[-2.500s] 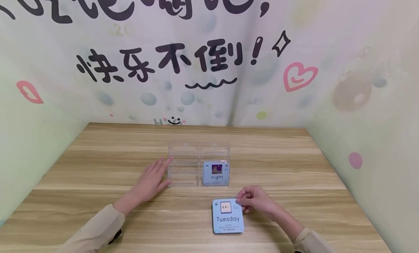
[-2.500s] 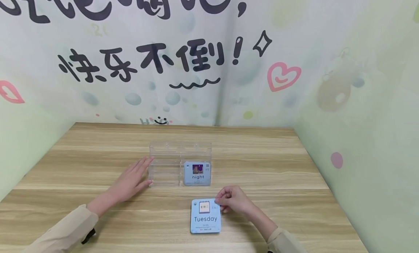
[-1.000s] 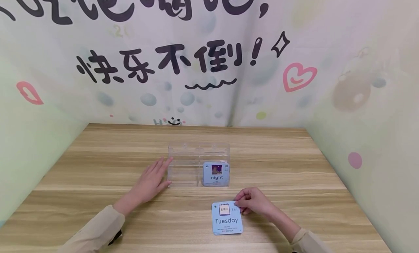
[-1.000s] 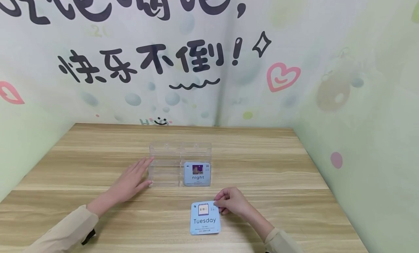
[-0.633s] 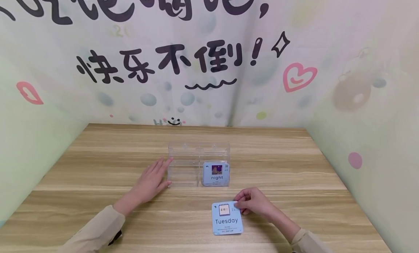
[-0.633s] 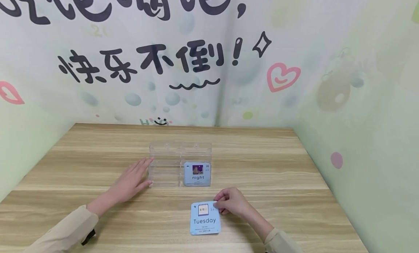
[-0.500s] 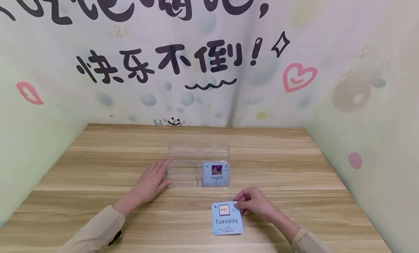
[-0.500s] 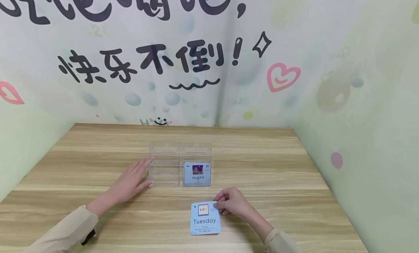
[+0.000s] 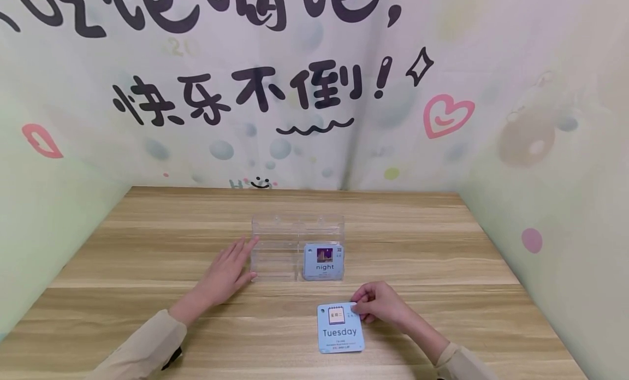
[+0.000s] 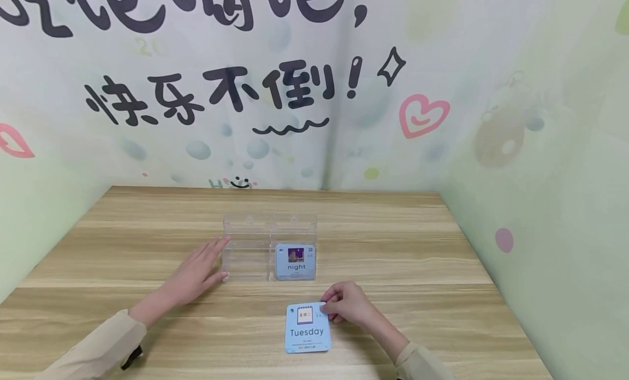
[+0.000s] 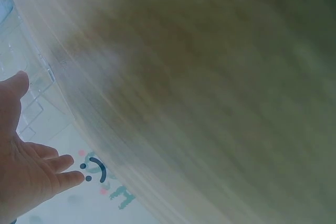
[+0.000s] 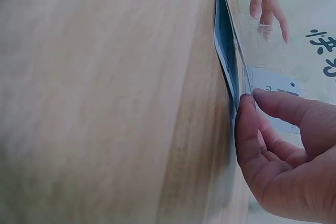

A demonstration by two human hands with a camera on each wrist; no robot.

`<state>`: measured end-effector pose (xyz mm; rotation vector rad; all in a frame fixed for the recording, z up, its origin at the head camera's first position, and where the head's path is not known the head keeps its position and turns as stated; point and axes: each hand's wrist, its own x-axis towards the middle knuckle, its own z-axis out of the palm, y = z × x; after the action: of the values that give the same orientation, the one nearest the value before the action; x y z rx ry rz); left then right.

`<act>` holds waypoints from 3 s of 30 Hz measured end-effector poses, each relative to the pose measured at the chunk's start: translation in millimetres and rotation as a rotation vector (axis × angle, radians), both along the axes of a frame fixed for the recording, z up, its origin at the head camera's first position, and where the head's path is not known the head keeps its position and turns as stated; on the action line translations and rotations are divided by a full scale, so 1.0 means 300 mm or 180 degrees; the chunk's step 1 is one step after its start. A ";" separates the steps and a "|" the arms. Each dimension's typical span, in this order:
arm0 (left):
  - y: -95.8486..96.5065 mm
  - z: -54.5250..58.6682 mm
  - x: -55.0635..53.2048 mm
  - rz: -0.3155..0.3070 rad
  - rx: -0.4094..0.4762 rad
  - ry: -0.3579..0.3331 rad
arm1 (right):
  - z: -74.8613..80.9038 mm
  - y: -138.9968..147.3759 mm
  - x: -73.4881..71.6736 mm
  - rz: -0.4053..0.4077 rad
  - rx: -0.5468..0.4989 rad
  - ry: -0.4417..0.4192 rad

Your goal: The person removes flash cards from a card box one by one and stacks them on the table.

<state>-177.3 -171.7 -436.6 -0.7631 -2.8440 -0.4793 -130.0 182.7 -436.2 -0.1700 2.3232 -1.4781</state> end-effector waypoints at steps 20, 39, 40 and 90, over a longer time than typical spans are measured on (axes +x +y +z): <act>-0.001 0.002 0.001 0.0009 -0.0020 -0.0023 | 0.017 -0.015 0.006 -0.0014 0.0180 0.0121; 0.000 -0.004 0.002 -0.0025 0.0015 0.0061 | 0.040 0.001 0.012 -0.0010 0.0260 0.0258; -0.001 -0.005 0.002 -0.0022 0.0012 0.0052 | 0.042 0.003 0.011 -0.0009 0.0264 0.0270; -0.001 -0.001 0.001 -0.0043 -0.0052 0.0137 | 0.092 -0.032 -0.017 0.0030 0.0590 0.0558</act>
<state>-177.1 -171.9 -437.0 -0.7865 -2.8084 -0.4366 -135.2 173.2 -408.7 -0.2689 2.5794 -1.2797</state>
